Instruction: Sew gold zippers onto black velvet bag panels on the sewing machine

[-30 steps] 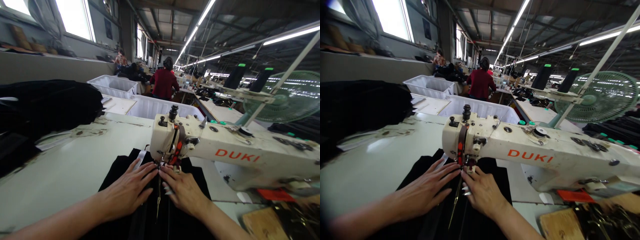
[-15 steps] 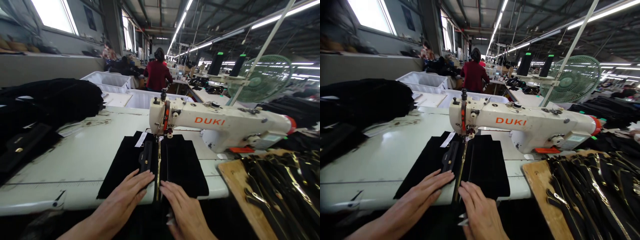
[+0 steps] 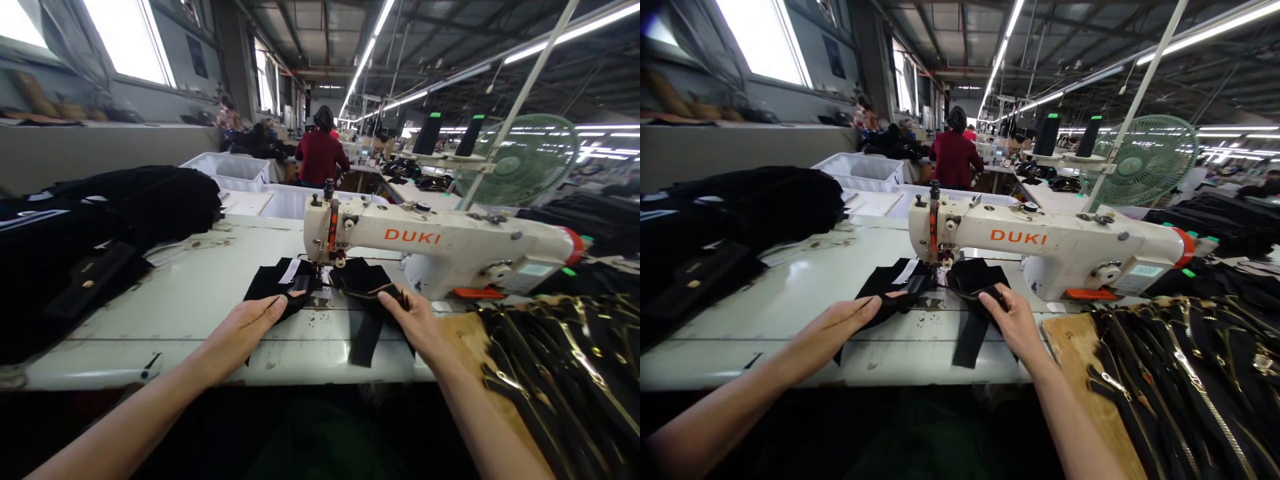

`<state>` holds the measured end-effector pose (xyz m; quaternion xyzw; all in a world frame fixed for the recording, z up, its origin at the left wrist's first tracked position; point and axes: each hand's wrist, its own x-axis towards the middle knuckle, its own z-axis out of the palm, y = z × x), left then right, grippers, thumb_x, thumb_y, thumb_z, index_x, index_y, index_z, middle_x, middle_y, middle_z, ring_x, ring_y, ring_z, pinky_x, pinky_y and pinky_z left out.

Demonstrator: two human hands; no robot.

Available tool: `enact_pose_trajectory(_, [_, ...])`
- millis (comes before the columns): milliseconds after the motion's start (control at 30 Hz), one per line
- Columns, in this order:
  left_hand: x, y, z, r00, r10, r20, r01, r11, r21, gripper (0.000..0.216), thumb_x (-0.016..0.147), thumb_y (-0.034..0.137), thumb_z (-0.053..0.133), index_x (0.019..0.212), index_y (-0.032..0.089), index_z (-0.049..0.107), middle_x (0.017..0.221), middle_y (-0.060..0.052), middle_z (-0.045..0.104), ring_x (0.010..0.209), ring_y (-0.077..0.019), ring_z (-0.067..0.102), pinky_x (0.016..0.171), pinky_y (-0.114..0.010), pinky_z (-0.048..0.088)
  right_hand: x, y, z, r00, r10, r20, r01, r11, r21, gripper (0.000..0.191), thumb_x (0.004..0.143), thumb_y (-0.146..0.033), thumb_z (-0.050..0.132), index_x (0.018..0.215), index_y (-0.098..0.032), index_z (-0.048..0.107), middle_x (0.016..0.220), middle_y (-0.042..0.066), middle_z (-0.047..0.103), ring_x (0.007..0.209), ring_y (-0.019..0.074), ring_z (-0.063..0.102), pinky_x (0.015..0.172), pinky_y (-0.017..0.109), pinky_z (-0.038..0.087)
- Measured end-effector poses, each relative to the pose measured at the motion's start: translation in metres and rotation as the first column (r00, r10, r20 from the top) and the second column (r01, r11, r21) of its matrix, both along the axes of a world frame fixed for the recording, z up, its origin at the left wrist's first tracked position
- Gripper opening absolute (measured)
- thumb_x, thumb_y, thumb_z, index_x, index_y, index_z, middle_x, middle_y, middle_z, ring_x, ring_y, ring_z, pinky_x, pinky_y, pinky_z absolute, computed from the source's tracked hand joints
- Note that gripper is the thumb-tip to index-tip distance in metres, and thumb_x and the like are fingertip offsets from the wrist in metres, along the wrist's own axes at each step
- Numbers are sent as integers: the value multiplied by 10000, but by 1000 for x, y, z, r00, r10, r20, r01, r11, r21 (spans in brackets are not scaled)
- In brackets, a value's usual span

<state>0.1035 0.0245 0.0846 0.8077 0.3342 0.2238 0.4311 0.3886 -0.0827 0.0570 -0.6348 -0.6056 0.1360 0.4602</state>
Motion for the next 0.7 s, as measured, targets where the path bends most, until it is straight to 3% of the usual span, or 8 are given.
enact_pose_trajectory(100, [2,0,1,1000,3,12,-3,1000,-20,533,969,584,394,1314,240,612,1162,15,711,1193,-297,580,1068,-393,392,16,11,27,996,76,46,-76,997,-8,361,971,-467,504,893,-155,668,821,20,637,790,182,598,720,265,469])
enact_pose_trajectory(200, [1,-2,0,1000,-28,-1,28,999,18,504,976,558,408,1329,252,597,1198,20,700,1215,-300,571,1073,-417,395,-10,5,34,953,247,178,-237,969,-74,199,940,-372,600,914,-205,705,939,15,660,881,174,609,808,259,464])
enact_pose_trajectory(300, [-3,-6,-10,998,-60,-32,63,995,79,443,1010,480,387,1353,268,573,1311,17,638,1271,-270,535,1120,-437,342,-59,-13,8,799,378,468,-301,925,-233,126,943,-194,568,983,-232,681,1040,22,646,930,167,601,724,237,479])
enact_pose_trajectory(400, [-9,-12,-29,987,-84,-137,112,972,208,411,1031,390,367,1396,280,520,1419,8,543,1329,-237,478,1137,-450,317,-94,-31,-33,792,280,543,-178,956,-234,292,908,-53,511,1127,-209,626,1100,53,627,1014,188,582,683,242,504])
enact_pose_trajectory(467, [-12,-16,-41,973,-121,-198,182,927,328,411,1030,323,376,1431,299,466,1474,19,477,1372,-216,416,1143,-440,303,-97,-35,-47,827,237,510,-161,969,-190,352,911,-47,495,1212,-201,593,1139,68,622,1059,196,576,736,259,523])
enact_pose_trajectory(533, [-14,-19,-48,963,-152,-225,236,879,415,430,1026,275,381,1452,308,427,1500,28,441,1395,-202,375,1147,-426,292,-82,-33,-44,903,224,367,-189,974,-127,268,940,-116,514,1161,-214,631,1127,55,637,1051,185,596,806,261,523])
enact_pose_trajectory(633, [-12,-20,-45,969,-100,-227,186,898,400,426,1037,308,358,1459,305,415,1498,25,443,1381,-202,398,1136,-417,312,-40,-22,-15,994,94,46,-93,995,-22,163,972,-282,543,1005,-218,690,1019,29,682,959,173,645,867,258,504])
enact_pose_trajectory(700, [-11,-19,-41,976,-43,-214,116,934,339,423,1043,360,343,1455,308,422,1487,23,459,1368,-211,420,1129,-429,320,-20,-15,5,1000,22,-22,-22,1000,-1,194,968,-333,555,982,-207,701,982,33,695,919,186,655,853,273,504])
